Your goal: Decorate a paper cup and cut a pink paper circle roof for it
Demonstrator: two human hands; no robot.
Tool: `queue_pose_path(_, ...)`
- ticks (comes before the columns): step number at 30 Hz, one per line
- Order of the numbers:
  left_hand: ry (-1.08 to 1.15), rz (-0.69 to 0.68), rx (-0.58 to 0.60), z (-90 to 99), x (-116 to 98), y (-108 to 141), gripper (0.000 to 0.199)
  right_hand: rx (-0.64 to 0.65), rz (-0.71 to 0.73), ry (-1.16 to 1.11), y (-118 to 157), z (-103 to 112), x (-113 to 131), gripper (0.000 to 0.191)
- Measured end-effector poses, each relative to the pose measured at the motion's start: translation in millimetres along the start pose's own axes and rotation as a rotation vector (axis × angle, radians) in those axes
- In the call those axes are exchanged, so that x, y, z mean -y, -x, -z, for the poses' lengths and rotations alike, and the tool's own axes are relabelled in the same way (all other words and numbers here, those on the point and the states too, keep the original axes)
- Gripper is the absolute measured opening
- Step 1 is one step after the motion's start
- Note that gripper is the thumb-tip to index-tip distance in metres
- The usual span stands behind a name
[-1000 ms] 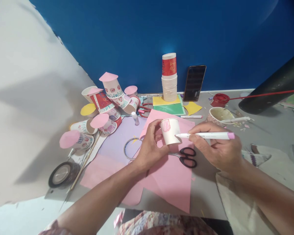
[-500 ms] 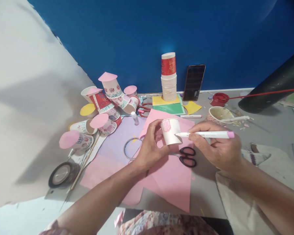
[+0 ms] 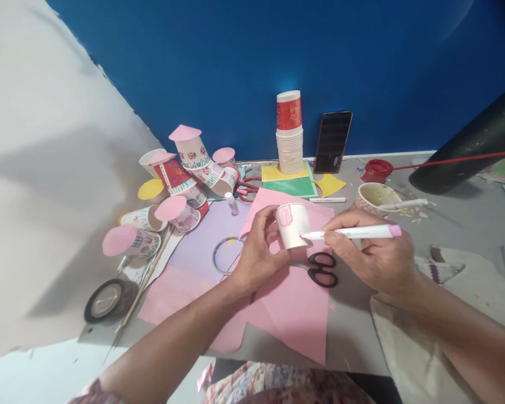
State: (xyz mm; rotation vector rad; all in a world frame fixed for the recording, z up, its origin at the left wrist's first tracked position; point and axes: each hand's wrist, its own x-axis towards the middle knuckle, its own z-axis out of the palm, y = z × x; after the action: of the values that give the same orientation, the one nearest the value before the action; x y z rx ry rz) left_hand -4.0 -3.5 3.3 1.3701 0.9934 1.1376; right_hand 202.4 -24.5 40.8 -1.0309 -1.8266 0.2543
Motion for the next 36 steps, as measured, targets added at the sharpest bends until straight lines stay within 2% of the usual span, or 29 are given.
queue_pose_path(15, 0.010, 0.010, 0.002, 0.1, 1.0, 0.1, 0.079, 0.027, 0.016, -0.003, -1.5, 1.3, 2.0, 0.015)
queue_pose_path(23, 0.030, 0.001, 0.038, 0.9, 0.0, 1.9, 0.077, -0.065, -0.090, -0.010, 1.7, -1.4, 1.3, 0.010)
queue_pose_path(36, 0.100, 0.004, 0.065, -0.1, 4.5, 1.3, 0.080, -0.047, -0.109, -0.063, 0.6, -1.0, 1.9, 0.016)
